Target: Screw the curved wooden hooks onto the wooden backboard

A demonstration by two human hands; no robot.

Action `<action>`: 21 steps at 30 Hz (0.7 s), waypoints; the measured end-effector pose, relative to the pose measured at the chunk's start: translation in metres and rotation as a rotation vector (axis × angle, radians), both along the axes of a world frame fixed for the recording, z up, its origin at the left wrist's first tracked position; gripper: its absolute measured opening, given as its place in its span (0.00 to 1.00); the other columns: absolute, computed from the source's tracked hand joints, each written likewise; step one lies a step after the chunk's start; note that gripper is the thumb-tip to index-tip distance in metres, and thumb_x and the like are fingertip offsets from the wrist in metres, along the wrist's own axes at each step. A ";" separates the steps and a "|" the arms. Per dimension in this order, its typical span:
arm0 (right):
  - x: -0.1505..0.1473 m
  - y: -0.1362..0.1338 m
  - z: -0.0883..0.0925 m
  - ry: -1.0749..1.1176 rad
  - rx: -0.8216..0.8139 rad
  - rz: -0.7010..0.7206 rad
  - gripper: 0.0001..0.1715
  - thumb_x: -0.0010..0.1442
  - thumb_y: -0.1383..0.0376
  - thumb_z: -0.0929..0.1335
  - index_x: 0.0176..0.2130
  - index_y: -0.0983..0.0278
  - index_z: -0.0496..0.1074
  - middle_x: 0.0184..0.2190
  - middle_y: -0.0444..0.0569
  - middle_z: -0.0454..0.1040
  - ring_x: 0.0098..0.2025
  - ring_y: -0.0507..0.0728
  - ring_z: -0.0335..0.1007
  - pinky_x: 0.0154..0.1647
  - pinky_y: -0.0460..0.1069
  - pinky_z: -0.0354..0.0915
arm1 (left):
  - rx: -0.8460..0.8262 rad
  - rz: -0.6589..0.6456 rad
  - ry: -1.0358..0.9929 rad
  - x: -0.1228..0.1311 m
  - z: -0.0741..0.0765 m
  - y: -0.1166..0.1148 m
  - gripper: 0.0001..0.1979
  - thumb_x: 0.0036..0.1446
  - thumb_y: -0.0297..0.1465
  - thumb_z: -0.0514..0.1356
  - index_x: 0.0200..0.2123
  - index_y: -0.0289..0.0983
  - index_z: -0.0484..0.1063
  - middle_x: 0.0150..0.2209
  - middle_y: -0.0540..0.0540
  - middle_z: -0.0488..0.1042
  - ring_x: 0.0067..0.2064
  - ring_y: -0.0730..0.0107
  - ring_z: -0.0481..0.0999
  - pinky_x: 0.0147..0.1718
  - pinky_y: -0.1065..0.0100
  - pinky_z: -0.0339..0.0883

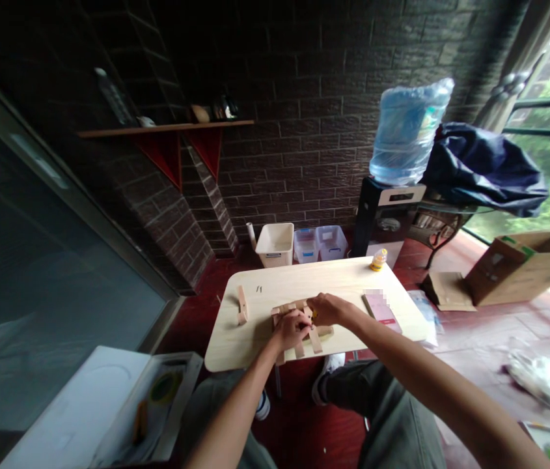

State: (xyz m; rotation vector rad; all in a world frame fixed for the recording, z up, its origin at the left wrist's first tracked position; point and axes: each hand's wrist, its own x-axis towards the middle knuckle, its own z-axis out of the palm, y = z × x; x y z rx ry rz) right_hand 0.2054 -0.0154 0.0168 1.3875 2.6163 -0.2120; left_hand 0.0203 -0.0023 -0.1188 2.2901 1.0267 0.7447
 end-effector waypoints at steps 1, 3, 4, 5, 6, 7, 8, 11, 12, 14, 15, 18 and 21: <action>0.000 0.002 -0.002 0.006 -0.003 0.018 0.21 0.58 0.62 0.67 0.49 0.68 0.75 0.42 0.59 0.80 0.42 0.63 0.78 0.37 0.49 0.69 | -0.012 -0.009 -0.010 -0.001 -0.001 0.001 0.04 0.54 0.26 0.62 0.33 0.40 0.77 0.39 0.47 0.77 0.42 0.67 0.76 0.44 0.65 0.70; 0.000 0.006 -0.006 0.016 -0.016 0.029 0.19 0.59 0.63 0.67 0.49 0.67 0.75 0.43 0.58 0.80 0.42 0.62 0.78 0.38 0.49 0.69 | -0.025 -0.019 -0.026 -0.004 -0.004 0.002 0.05 0.55 0.26 0.62 0.34 0.40 0.77 0.40 0.47 0.76 0.43 0.67 0.76 0.44 0.66 0.70; 0.000 0.008 -0.007 0.018 -0.031 0.018 0.19 0.59 0.63 0.67 0.49 0.66 0.76 0.42 0.57 0.80 0.42 0.61 0.78 0.37 0.48 0.68 | -0.025 -0.021 -0.031 -0.004 -0.005 0.002 0.06 0.54 0.26 0.62 0.35 0.41 0.78 0.40 0.47 0.76 0.43 0.68 0.76 0.44 0.66 0.70; -0.001 0.010 -0.007 0.020 -0.050 -0.002 0.18 0.59 0.61 0.68 0.48 0.66 0.76 0.42 0.57 0.81 0.42 0.61 0.78 0.37 0.48 0.68 | -0.021 -0.020 -0.031 -0.005 -0.005 0.002 0.06 0.54 0.26 0.62 0.35 0.40 0.78 0.40 0.47 0.76 0.42 0.68 0.76 0.44 0.66 0.70; -0.002 0.011 -0.007 0.020 -0.070 -0.027 0.18 0.60 0.59 0.68 0.46 0.67 0.77 0.40 0.57 0.81 0.41 0.61 0.78 0.36 0.48 0.68 | -0.015 -0.015 -0.027 -0.005 -0.006 0.002 0.06 0.54 0.26 0.61 0.34 0.40 0.78 0.40 0.47 0.76 0.42 0.68 0.76 0.44 0.66 0.70; -0.003 0.011 -0.008 0.016 -0.081 -0.053 0.19 0.61 0.58 0.68 0.45 0.68 0.77 0.39 0.58 0.81 0.40 0.61 0.78 0.35 0.47 0.68 | -0.008 -0.012 -0.018 -0.005 -0.005 0.002 0.06 0.54 0.26 0.61 0.34 0.40 0.78 0.40 0.47 0.76 0.42 0.68 0.76 0.44 0.66 0.70; -0.006 0.011 -0.008 0.007 -0.087 -0.076 0.20 0.61 0.57 0.68 0.44 0.69 0.78 0.38 0.59 0.81 0.39 0.61 0.79 0.34 0.47 0.67 | -0.003 -0.004 -0.007 -0.004 -0.005 0.002 0.06 0.54 0.26 0.61 0.33 0.39 0.78 0.40 0.46 0.76 0.42 0.67 0.76 0.44 0.66 0.70; -0.016 0.006 -0.011 -0.012 -0.078 -0.125 0.21 0.63 0.57 0.67 0.41 0.73 0.79 0.36 0.62 0.81 0.38 0.61 0.79 0.34 0.47 0.67 | 0.002 0.018 0.034 -0.002 -0.001 0.000 0.06 0.53 0.25 0.61 0.31 0.39 0.79 0.39 0.45 0.76 0.43 0.65 0.76 0.46 0.65 0.70; -0.020 0.003 -0.011 -0.007 -0.061 -0.140 0.21 0.63 0.57 0.67 0.42 0.73 0.78 0.36 0.63 0.81 0.39 0.61 0.79 0.34 0.47 0.68 | 0.000 0.022 0.045 -0.002 0.001 -0.001 0.06 0.53 0.26 0.61 0.30 0.39 0.79 0.39 0.45 0.77 0.43 0.64 0.76 0.46 0.65 0.70; -0.024 -0.003 -0.011 0.005 -0.007 -0.174 0.23 0.64 0.56 0.66 0.42 0.74 0.78 0.38 0.65 0.80 0.41 0.63 0.79 0.37 0.48 0.68 | -0.003 0.024 0.058 -0.001 0.003 -0.002 0.06 0.53 0.26 0.61 0.30 0.39 0.79 0.39 0.45 0.77 0.44 0.63 0.76 0.47 0.64 0.70; -0.025 -0.006 -0.011 0.008 0.009 -0.189 0.23 0.64 0.56 0.66 0.43 0.74 0.78 0.38 0.66 0.80 0.41 0.63 0.79 0.38 0.49 0.69 | -0.002 0.022 0.059 -0.001 0.004 -0.003 0.06 0.53 0.26 0.61 0.31 0.38 0.79 0.40 0.44 0.77 0.44 0.63 0.76 0.47 0.64 0.70; -0.019 -0.013 -0.005 0.021 -0.029 -0.197 0.22 0.62 0.58 0.67 0.47 0.73 0.76 0.40 0.64 0.80 0.42 0.63 0.79 0.37 0.49 0.69 | 0.006 0.018 0.046 -0.001 0.004 -0.005 0.07 0.54 0.25 0.60 0.32 0.38 0.79 0.41 0.44 0.77 0.43 0.65 0.76 0.47 0.63 0.70; -0.008 -0.018 -0.001 0.029 -0.019 -0.100 0.20 0.61 0.63 0.67 0.51 0.71 0.73 0.44 0.61 0.80 0.44 0.63 0.78 0.38 0.49 0.69 | 0.004 -0.002 0.028 -0.001 0.001 -0.003 0.07 0.54 0.25 0.60 0.33 0.39 0.79 0.42 0.45 0.77 0.44 0.66 0.76 0.48 0.64 0.70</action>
